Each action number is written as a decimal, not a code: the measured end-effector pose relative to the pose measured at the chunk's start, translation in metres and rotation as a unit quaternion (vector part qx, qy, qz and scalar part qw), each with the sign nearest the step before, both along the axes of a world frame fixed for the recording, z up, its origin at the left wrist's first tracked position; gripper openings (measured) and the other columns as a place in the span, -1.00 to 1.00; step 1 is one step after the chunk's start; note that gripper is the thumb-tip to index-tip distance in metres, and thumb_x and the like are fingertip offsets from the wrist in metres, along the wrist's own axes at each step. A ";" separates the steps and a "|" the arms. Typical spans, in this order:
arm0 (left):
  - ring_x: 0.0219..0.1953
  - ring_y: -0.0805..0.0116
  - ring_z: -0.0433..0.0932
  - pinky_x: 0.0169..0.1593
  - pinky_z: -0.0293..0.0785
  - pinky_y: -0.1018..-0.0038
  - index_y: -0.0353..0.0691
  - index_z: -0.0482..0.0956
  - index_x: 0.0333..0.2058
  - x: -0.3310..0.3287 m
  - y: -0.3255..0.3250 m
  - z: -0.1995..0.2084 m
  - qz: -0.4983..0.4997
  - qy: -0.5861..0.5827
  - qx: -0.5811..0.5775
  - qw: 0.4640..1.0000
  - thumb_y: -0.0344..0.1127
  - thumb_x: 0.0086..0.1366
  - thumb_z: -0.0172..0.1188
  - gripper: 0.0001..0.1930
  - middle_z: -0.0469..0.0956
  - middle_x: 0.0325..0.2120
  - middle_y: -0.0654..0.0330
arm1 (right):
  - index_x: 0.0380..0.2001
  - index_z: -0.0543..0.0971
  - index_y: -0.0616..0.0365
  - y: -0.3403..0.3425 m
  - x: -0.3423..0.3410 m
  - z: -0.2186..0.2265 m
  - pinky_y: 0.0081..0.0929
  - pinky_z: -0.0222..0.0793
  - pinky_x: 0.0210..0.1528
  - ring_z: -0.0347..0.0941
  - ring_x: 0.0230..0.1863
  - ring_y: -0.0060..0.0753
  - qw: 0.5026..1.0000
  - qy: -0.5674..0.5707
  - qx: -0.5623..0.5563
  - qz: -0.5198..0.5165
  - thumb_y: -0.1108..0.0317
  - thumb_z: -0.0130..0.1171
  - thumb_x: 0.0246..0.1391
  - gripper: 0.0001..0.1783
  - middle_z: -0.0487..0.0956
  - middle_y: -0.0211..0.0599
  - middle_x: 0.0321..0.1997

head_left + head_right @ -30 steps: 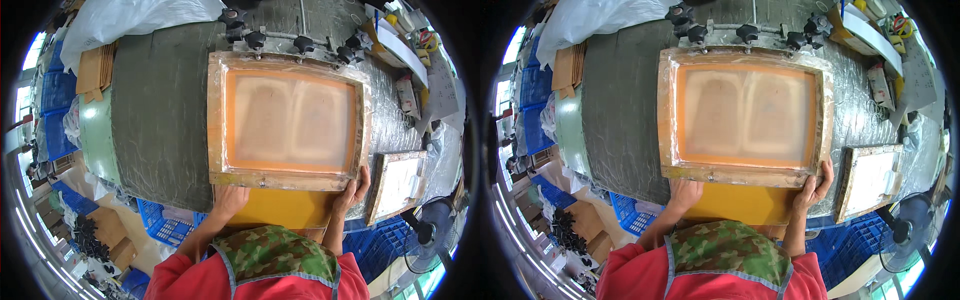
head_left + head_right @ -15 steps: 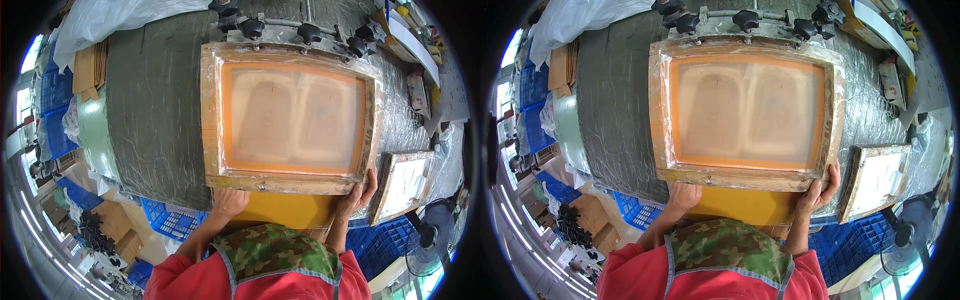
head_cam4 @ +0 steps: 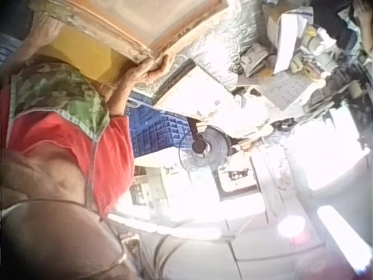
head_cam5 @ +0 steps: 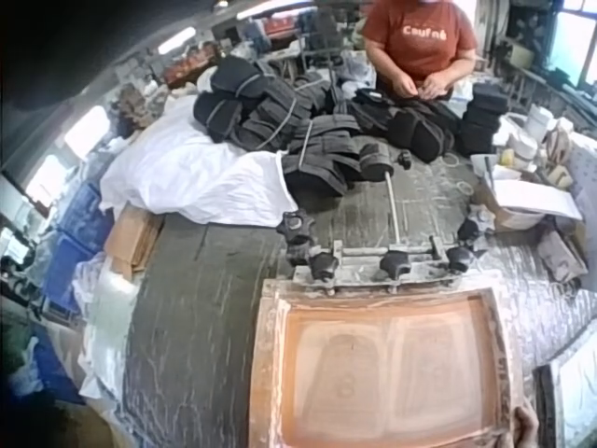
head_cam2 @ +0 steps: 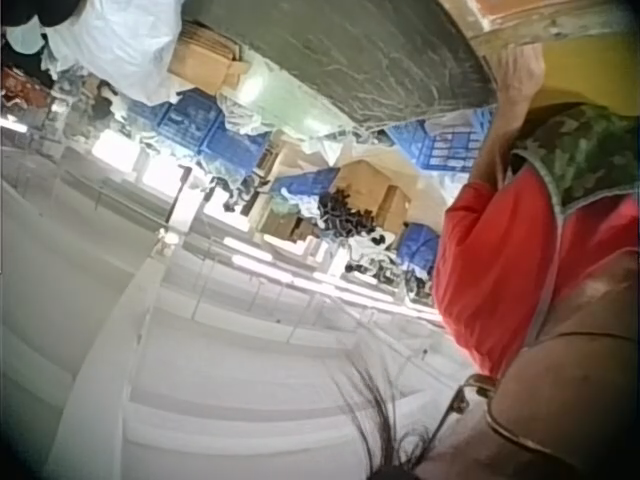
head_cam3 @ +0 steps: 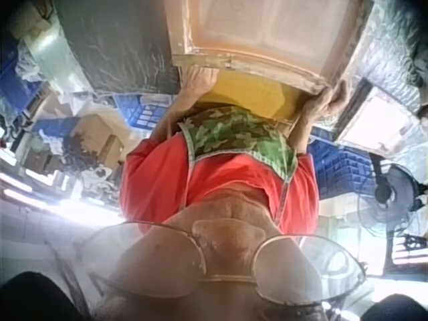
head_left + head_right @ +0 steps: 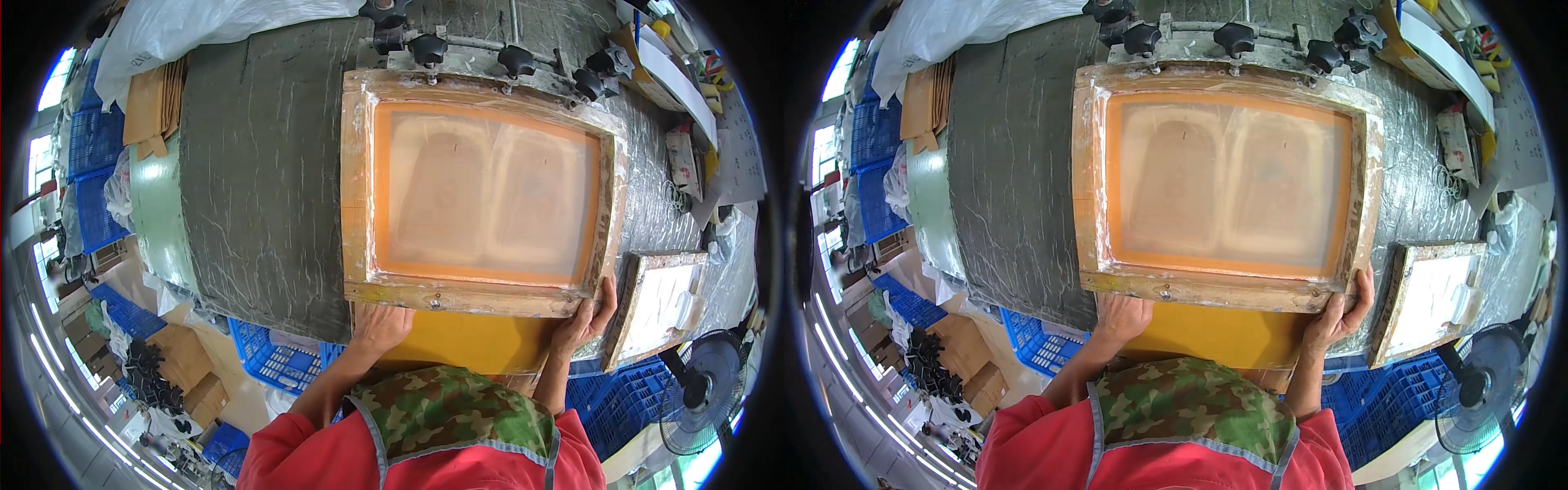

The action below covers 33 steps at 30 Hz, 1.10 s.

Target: Screen printing logos or designs onto shoe components.

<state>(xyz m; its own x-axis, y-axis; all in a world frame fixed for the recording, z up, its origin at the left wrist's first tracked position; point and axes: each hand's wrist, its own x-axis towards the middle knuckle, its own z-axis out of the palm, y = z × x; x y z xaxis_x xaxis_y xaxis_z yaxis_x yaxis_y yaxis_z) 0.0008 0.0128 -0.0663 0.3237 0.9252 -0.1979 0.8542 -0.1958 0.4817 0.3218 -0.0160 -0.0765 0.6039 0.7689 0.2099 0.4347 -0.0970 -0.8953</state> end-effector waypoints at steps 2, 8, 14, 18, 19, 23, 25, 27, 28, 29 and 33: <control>0.03 -0.15 0.46 0.18 0.21 -0.07 -0.31 0.58 -0.05 0.001 0.001 0.000 0.002 -0.007 -0.007 1.000 -0.27 0.20 0.13 -0.63 0.54 -0.05 -0.12 | 0.19 0.36 0.33 -0.001 0.001 -0.003 -0.20 -0.06 0.43 0.13 0.40 -0.15 1.000 0.005 0.005 -0.001 0.34 -0.06 0.20 -0.49 0.27 0.00 0.35; 0.02 -0.08 0.45 0.14 0.25 0.01 -0.29 0.54 -0.04 0.000 0.002 0.000 -0.010 0.009 0.016 1.000 -0.21 0.23 0.12 -0.62 0.53 -0.07 -0.06 | 0.20 0.35 0.33 -0.002 0.001 -0.003 -0.22 -0.05 0.43 0.13 0.40 -0.16 1.000 0.008 0.007 0.005 0.38 -0.07 0.19 -0.49 0.26 -0.01 0.36; 0.02 -0.09 0.45 0.15 0.25 0.00 -0.29 0.55 -0.04 0.001 0.003 -0.005 -0.016 0.024 0.032 0.999 -0.18 0.25 0.11 -0.62 0.53 -0.07 -0.08 | 0.19 0.35 0.33 0.001 0.002 -0.003 -0.22 -0.04 0.42 0.14 0.39 -0.16 1.000 -0.007 0.002 0.013 0.31 -0.02 0.23 -0.50 0.28 0.01 0.35; 0.00 -0.11 0.45 0.16 0.23 -0.01 -0.29 0.55 -0.05 0.000 -0.001 -0.005 -0.007 0.018 0.025 0.999 -0.16 0.25 0.10 -0.61 0.54 -0.09 -0.09 | 0.19 0.36 0.33 0.001 0.002 -0.003 -0.22 -0.05 0.42 0.15 0.38 -0.15 1.000 -0.012 0.013 0.016 0.28 0.00 0.24 -0.49 0.29 0.02 0.33; 0.00 -0.11 0.45 0.16 0.23 -0.01 -0.29 0.55 -0.05 0.000 -0.001 -0.005 -0.008 0.017 0.025 1.000 -0.16 0.25 0.10 -0.61 0.54 -0.09 -0.09 | 0.19 0.36 0.33 0.001 0.003 -0.002 -0.22 -0.05 0.42 0.15 0.38 -0.15 1.000 -0.013 0.012 0.015 0.28 0.00 0.24 -0.49 0.29 0.02 0.33; -0.02 -0.14 0.45 0.15 0.21 -0.07 -0.30 0.56 -0.09 -0.004 -0.006 -0.001 -0.016 0.029 0.022 0.999 -0.17 0.24 0.11 -0.63 0.53 -0.12 -0.11 | 0.18 0.37 0.34 -0.002 0.002 -0.003 -0.24 -0.01 0.40 0.20 0.35 -0.18 1.000 -0.021 0.010 0.009 0.30 0.02 0.23 -0.50 0.33 0.00 0.31; -0.02 -0.15 0.45 0.15 0.21 -0.08 -0.32 0.57 -0.11 -0.007 -0.014 0.006 -0.038 0.047 0.029 0.998 -0.18 0.23 0.12 -0.64 0.52 -0.11 -0.11 | 0.18 0.38 0.35 -0.003 0.003 -0.003 -0.25 0.01 0.39 0.22 0.33 -0.19 1.000 -0.009 0.012 0.004 0.32 0.03 0.22 -0.50 0.34 -0.01 0.30; -0.01 -0.09 0.44 0.19 0.21 -0.04 -0.33 0.58 -0.11 -0.010 -0.022 0.019 -0.012 0.035 0.058 0.998 -0.28 0.21 0.13 -0.68 0.48 -0.07 -0.05 | 0.16 0.39 0.36 -0.001 0.003 0.000 -0.29 0.08 0.36 0.27 0.28 -0.22 1.000 -0.021 0.008 0.005 0.35 0.04 0.22 -0.52 0.36 -0.05 0.28; -0.01 -0.09 0.44 0.19 0.21 -0.04 -0.33 0.58 -0.11 -0.014 -0.026 0.019 -0.014 0.039 0.059 0.997 -0.28 0.21 0.13 -0.68 0.48 -0.07 -0.05 | 0.16 0.39 0.36 0.001 0.001 0.003 -0.29 0.08 0.36 0.27 0.28 -0.22 1.000 -0.018 0.009 0.004 0.35 0.04 0.22 -0.52 0.36 -0.05 0.28; 0.01 -0.04 0.43 0.22 0.20 -0.02 -0.33 0.58 -0.09 -0.017 -0.031 0.015 -0.004 -0.045 0.099 0.994 -0.35 0.20 0.11 -0.68 0.47 -0.05 -0.01 | 0.13 0.41 0.34 0.005 -0.001 0.008 -0.28 0.12 0.34 0.30 0.26 -0.20 1.000 -0.020 0.002 0.004 0.39 0.07 0.18 -0.55 0.39 -0.02 0.25; 0.07 0.05 0.42 0.27 0.19 0.03 -0.31 0.57 -0.02 -0.017 -0.031 0.013 -0.001 -0.123 0.148 0.981 -0.53 0.18 0.04 -0.63 0.46 -0.03 0.06 | 0.10 0.44 0.29 0.006 0.001 0.005 -0.32 0.18 0.30 0.34 0.22 -0.23 0.999 -0.011 -0.051 0.006 0.50 0.16 0.11 -0.55 0.43 -0.05 0.19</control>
<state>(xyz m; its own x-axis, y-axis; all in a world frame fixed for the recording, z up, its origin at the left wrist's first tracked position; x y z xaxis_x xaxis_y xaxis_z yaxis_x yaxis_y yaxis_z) -0.0157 -0.0177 -0.0536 0.3293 0.9300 0.1633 0.7189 -0.3591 0.5951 0.3233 -0.0097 -0.0715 0.5907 0.7940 0.1437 0.4557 -0.1812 -0.8715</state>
